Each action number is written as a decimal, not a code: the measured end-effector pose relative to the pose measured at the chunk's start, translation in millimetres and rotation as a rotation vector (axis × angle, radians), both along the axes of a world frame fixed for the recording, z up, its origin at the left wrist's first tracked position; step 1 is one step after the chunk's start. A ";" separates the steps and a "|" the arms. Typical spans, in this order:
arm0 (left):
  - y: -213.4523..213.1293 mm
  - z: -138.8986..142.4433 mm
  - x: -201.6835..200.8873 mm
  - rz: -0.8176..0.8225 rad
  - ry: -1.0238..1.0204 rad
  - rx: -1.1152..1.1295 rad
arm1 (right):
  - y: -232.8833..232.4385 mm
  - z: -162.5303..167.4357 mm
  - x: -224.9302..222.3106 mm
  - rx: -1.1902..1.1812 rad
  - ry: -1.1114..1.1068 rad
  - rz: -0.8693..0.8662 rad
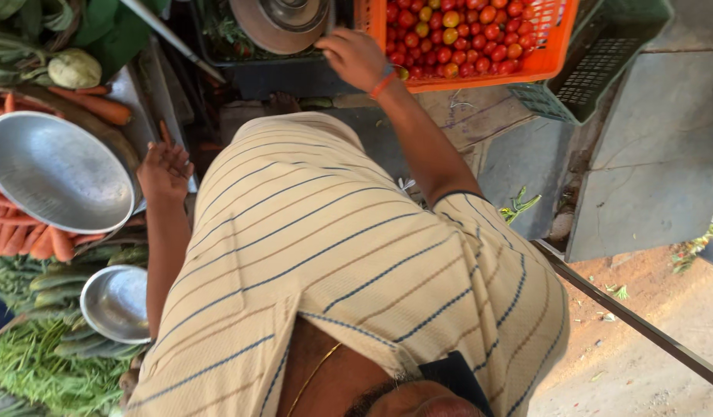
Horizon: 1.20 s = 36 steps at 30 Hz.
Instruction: The person sorts okra at a vegetable stall, picking okra from a large basket and placing selected pieces into a metal bowl, trimming off bad pieces by hand. The person then moves to a crate of tomatoes and places tomatoes one at a time into a large metal plate.
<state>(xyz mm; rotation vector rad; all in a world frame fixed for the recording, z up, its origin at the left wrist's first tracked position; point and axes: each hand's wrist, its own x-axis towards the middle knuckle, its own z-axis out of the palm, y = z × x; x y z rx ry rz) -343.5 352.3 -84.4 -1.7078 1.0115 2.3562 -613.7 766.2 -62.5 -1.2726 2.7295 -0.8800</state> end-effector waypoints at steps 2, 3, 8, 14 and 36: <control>-6.7 2.5 12.3 0.223 -0.133 0.112 | 14.3 -0.9 15.3 0.041 -0.080 -0.005; -13.2 3.6 21.8 0.354 -0.167 0.177 | 20.9 -0.6 23.1 0.064 -0.113 -0.015; -38.8 21.4 42.7 0.760 -0.049 0.167 | 39.6 9.4 64.6 0.164 -0.225 -0.017; -64.9 -4.3 74.2 0.960 -0.009 0.078 | 34.9 31.1 83.7 0.262 -0.248 0.078; -6.7 2.7 108.3 0.672 0.124 0.007 | 141.5 -15.8 75.6 -0.057 -0.393 -0.449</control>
